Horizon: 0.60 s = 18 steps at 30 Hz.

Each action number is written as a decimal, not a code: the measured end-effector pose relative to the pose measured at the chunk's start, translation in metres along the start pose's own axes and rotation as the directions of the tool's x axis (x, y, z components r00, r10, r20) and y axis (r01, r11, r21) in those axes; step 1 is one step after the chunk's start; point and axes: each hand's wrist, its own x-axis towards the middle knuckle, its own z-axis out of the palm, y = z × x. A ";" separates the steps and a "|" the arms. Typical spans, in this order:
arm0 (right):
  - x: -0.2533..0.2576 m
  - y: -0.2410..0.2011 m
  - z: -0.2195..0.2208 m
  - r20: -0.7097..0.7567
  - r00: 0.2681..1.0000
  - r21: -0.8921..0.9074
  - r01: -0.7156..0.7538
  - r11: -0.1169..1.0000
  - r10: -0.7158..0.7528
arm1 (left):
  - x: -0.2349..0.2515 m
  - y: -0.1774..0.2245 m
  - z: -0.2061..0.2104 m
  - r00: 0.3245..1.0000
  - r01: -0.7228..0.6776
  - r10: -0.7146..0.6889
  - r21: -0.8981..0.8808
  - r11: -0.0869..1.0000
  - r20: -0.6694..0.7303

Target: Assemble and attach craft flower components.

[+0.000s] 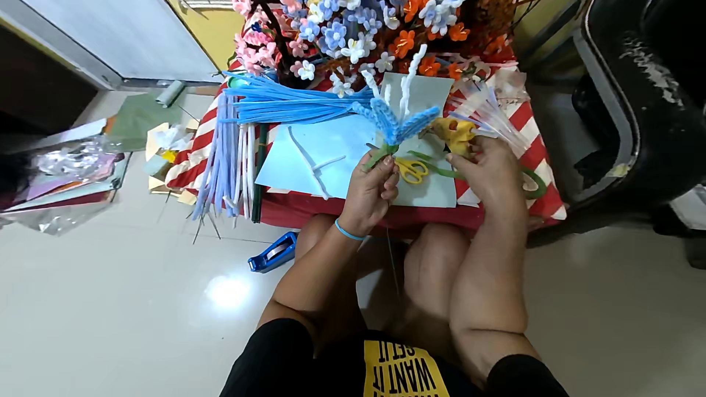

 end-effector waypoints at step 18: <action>0.014 0.011 0.009 -0.128 0.980 0.630 0.200 0.751 -0.153 | 0.003 0.005 0.000 0.987 -0.078 0.079 0.010 0.997 -0.143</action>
